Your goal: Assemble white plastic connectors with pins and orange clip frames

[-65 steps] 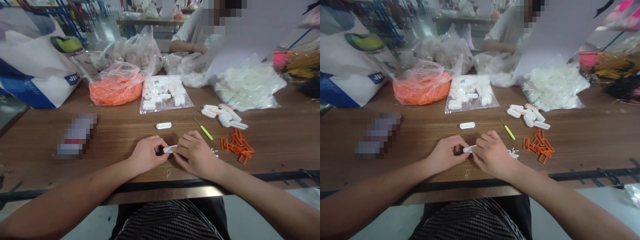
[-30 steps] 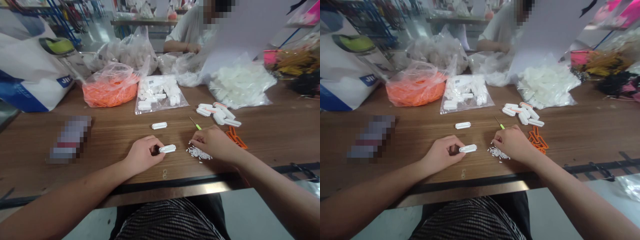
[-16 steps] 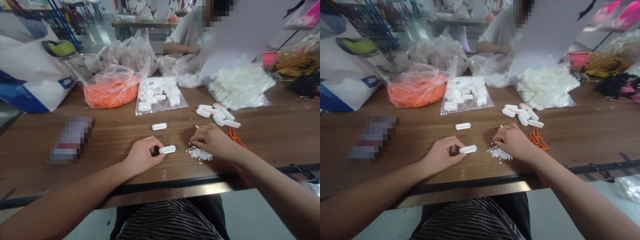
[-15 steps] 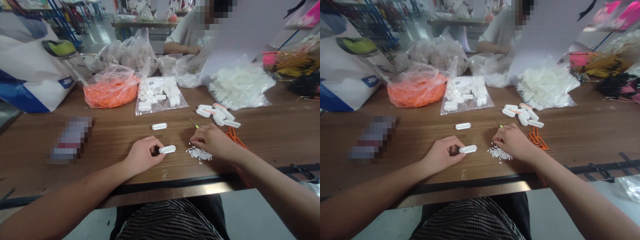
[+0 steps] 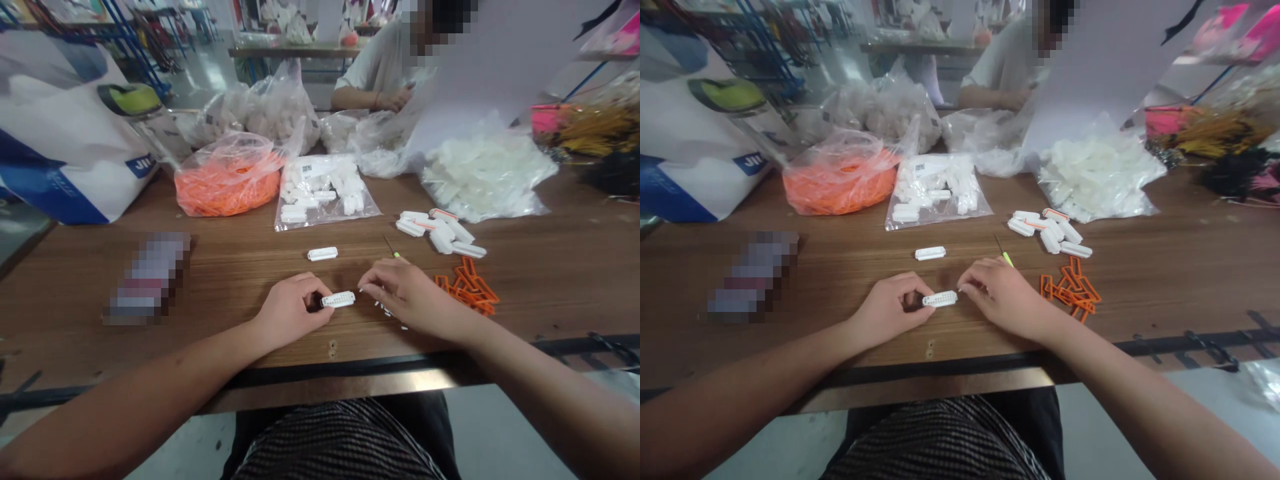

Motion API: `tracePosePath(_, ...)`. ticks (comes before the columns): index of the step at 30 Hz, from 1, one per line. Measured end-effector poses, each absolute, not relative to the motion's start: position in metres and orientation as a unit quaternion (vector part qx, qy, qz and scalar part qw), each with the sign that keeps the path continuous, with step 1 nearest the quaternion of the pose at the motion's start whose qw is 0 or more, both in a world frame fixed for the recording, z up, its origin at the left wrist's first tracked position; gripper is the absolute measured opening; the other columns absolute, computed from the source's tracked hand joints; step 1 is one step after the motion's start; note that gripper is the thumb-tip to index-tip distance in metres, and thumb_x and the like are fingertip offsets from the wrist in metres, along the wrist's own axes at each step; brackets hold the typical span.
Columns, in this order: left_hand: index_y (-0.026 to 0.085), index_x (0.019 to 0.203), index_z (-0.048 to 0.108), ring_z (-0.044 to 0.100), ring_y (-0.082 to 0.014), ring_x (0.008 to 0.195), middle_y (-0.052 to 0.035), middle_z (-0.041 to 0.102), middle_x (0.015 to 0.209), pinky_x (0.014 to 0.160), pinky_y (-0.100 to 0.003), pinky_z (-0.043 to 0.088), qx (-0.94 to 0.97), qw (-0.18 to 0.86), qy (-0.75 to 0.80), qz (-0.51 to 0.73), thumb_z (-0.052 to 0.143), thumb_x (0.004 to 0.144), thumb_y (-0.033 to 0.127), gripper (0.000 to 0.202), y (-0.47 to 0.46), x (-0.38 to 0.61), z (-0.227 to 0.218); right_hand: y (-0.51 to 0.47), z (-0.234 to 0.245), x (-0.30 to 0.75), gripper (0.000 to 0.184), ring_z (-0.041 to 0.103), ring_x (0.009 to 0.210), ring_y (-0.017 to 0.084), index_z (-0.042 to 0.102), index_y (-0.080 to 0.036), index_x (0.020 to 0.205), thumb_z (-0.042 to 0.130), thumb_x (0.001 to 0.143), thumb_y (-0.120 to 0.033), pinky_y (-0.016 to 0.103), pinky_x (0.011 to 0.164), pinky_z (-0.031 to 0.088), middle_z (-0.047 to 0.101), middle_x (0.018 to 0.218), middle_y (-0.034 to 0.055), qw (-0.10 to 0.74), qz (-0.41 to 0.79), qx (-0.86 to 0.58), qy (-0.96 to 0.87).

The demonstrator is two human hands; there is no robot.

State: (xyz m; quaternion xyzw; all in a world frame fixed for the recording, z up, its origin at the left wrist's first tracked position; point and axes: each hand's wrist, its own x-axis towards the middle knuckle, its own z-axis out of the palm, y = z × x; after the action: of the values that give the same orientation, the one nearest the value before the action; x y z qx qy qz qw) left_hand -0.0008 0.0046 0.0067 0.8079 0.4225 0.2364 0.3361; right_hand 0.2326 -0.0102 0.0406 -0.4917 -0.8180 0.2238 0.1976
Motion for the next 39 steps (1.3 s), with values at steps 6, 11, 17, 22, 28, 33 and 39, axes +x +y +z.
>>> tracePosePath(6, 0.020, 0.082, 0.070, 0.046, -0.0102, 0.057, 0.0035, 0.052, 0.065, 0.056, -0.024, 0.037, 0.809, 0.332, 0.423, 0.239, 0.066, 0.075, 0.021, 0.009, 0.003, 0.000, 0.007, -0.009, 0.034, 0.205, 0.025, 0.058, 0.073, 0.016, 0.065, -0.017, 0.081, 0.045, 0.095, -0.019, 0.033, 0.078, 0.035, 0.067, 0.077, 0.0037, 0.185, 0.135, -0.439, -0.869)
tracePosePath(11, 0.020, 0.081, 0.070, 0.047, -0.0104, 0.058, 0.0036, 0.052, 0.065, 0.057, -0.024, 0.037, 0.808, 0.333, 0.422, 0.241, 0.066, 0.075, 0.021, 0.008, 0.003, 0.000, 0.006, -0.008, 0.031, 0.203, 0.027, 0.056, 0.072, 0.017, 0.066, -0.017, 0.081, 0.044, 0.095, -0.016, 0.034, 0.076, 0.032, 0.067, 0.074, 0.0041, 0.153, 0.086, -0.422, -0.889)
tracePosePath(17, 0.019, 0.079, 0.067, 0.046, -0.0101, 0.057, 0.0039, 0.052, 0.065, 0.056, -0.024, 0.037, 0.812, 0.325, 0.419, 0.245, 0.066, 0.075, 0.021, 0.005, 0.004, 0.000, 0.006, -0.011, 0.027, 0.201, 0.031, 0.051, 0.067, 0.018, 0.066, -0.017, 0.074, 0.043, 0.094, -0.016, 0.034, 0.073, 0.031, 0.064, 0.070, 0.0048, 0.146, 0.018, -0.407, -0.902)
tracePosePath(22, 0.020, 0.080, 0.069, 0.046, -0.0101, 0.057, 0.0040, 0.051, 0.065, 0.056, -0.024, 0.037, 0.811, 0.330, 0.416, 0.248, 0.066, 0.075, 0.020, 0.005, 0.003, 0.000, 0.007, -0.013, 0.023, 0.202, 0.030, 0.052, 0.068, 0.018, 0.068, -0.017, 0.077, 0.043, 0.095, -0.016, 0.034, 0.075, 0.032, 0.063, 0.069, 0.0039, 0.170, 0.018, -0.408, -0.897)
tracePosePath(28, 0.019, 0.080, 0.069, 0.047, -0.0101, 0.057, 0.0041, 0.051, 0.064, 0.057, -0.024, 0.037, 0.814, 0.325, 0.411, 0.252, 0.066, 0.075, 0.020, 0.005, 0.004, 0.000, 0.006, -0.015, 0.016, 0.202, 0.030, 0.052, 0.070, 0.018, 0.068, -0.016, 0.079, 0.044, 0.096, -0.017, 0.034, 0.077, 0.033, 0.063, 0.069, 0.0040, 0.189, -0.014, -0.399, -0.897)
tracePosePath(33, 0.020, 0.080, 0.069, 0.047, -0.0105, 0.057, 0.0036, 0.052, 0.065, 0.056, -0.023, 0.037, 0.814, 0.324, 0.415, 0.245, 0.067, 0.076, 0.021, 0.005, 0.004, 0.001, 0.006, -0.017, 0.016, 0.202, 0.032, 0.051, 0.068, 0.017, 0.069, -0.017, 0.076, 0.043, 0.096, -0.017, 0.034, 0.076, 0.033, 0.062, 0.067, 0.0037, 0.190, -0.016, -0.395, -0.899)
tracePosePath(39, 0.020, 0.082, 0.070, 0.047, -0.0104, 0.057, 0.0033, 0.053, 0.065, 0.057, -0.024, 0.038, 0.811, 0.330, 0.419, 0.241, 0.066, 0.075, 0.021, 0.008, 0.003, 0.001, 0.006, -0.019, 0.030, 0.208, 0.025, 0.053, 0.066, 0.017, 0.070, -0.018, 0.085, 0.047, 0.094, -0.019, 0.034, 0.074, 0.033, 0.065, 0.066, 0.0021, 0.191, 0.046, -0.405, -0.893)
